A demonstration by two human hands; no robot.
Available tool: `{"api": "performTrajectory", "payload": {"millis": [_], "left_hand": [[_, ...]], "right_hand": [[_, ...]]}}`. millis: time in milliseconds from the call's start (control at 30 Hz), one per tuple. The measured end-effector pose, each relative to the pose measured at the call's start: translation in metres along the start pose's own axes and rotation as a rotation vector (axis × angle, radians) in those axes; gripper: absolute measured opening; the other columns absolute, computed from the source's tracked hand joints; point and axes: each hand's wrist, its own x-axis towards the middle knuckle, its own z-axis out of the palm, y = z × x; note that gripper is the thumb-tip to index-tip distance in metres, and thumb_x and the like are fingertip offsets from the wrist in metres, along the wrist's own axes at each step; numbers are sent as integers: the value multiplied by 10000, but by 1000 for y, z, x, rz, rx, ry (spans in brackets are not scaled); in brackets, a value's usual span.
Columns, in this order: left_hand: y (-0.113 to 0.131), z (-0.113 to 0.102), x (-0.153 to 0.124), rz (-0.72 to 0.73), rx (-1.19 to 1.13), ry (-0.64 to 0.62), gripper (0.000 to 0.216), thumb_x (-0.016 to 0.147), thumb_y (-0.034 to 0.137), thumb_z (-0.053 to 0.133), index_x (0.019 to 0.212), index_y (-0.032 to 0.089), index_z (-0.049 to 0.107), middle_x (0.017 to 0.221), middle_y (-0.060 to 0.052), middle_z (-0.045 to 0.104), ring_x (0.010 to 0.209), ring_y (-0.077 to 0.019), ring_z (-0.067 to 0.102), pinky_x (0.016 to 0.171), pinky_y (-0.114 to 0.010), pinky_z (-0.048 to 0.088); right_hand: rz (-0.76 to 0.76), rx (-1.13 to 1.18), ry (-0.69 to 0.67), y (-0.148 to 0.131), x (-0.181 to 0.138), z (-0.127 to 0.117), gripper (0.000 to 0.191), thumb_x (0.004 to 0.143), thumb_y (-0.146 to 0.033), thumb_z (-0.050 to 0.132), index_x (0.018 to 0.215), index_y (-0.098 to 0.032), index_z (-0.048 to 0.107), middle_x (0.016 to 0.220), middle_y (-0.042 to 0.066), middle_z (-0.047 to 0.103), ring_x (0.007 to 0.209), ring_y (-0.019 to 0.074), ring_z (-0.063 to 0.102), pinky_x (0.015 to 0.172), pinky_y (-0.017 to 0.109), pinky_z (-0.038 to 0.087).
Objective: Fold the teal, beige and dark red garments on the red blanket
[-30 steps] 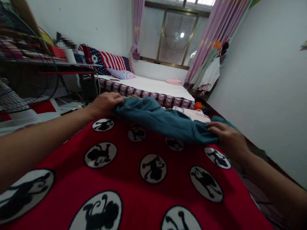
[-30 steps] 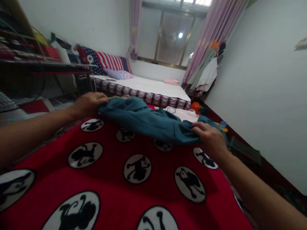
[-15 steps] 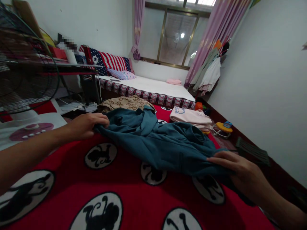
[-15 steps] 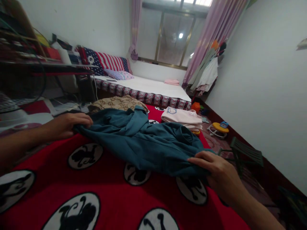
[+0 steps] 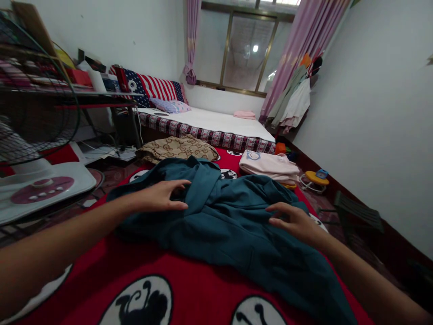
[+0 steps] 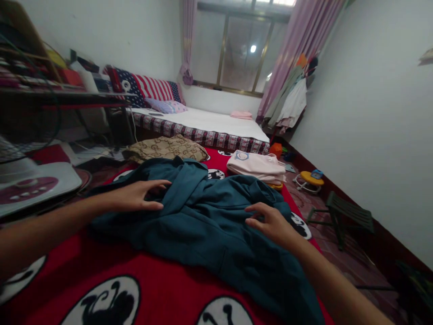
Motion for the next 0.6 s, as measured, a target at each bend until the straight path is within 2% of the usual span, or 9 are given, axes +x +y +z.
{"api": "performTrajectory", "payload": {"millis": [67,167,233,300,367,433,467,500,600], "left_hand": [[19,26,6,91,-12,53,754,738,404,688,1419,195,441,1314,-101,593,1140,-247,589,995,-331,447],[49,49,-6,288,17,-35,346,768,157,592,1088,226,705,990,-48,713,959,-202,643,968,-315,448],[67,51,-25,419,7,-244,315,732,64,550,897,241,752,811,-17,713,821,-171,653,869,-266,480],[80,47,-43,476,-67,-553,308,701,49,563,860,234,752,760,-4,714,723,-152,651,708,-215,497],[85,39,-51,409,-203,-900,217,718,115,616,865,214,741,734,-6,713,648,-147,648,568,-194,481],[79,30,-45,284,-348,-1033,149,768,231,634,882,200,724,712,-12,704,627,-156,653,530,-199,484],[73,25,-37,226,-385,-955,164,797,278,615,897,196,715,714,-16,700,641,-162,659,545,-207,496],[63,20,-26,176,-381,-779,191,821,303,588,923,192,706,735,-22,701,673,-168,666,581,-218,510],[25,5,13,51,-103,-71,359,805,290,592,1148,196,640,1012,-55,695,831,-184,669,744,-255,518]], "right_hand": [[-59,1,-27,-6,12,21,434,824,-452,612,1169,-188,621,1130,100,641,903,216,648,771,335,531],[-142,-54,-124,-15,14,45,474,819,-417,644,1233,-192,591,1138,93,626,874,195,639,794,327,519],[-173,-117,-155,-18,11,51,433,824,-407,651,1212,-216,613,1139,81,627,888,196,633,819,330,508],[-179,-156,-130,-18,11,50,342,850,-397,620,1142,-222,648,1113,73,638,860,190,633,795,323,509],[-177,-165,-54,-15,15,44,294,877,-389,578,1097,-210,656,1081,72,645,809,177,636,758,314,513],[-160,-211,48,-8,24,37,290,889,-366,549,1113,-206,640,1127,78,629,789,169,639,741,312,519],[-137,-261,100,-4,30,33,299,887,-344,543,1141,-209,626,1187,85,604,795,170,645,743,316,521],[-99,-328,146,1,36,30,324,882,-318,541,1181,-213,608,1263,94,565,809,175,653,750,325,524],[77,-555,244,18,55,21,515,856,-310,567,1355,-214,486,1451,144,404,901,242,674,797,382,524]]}}
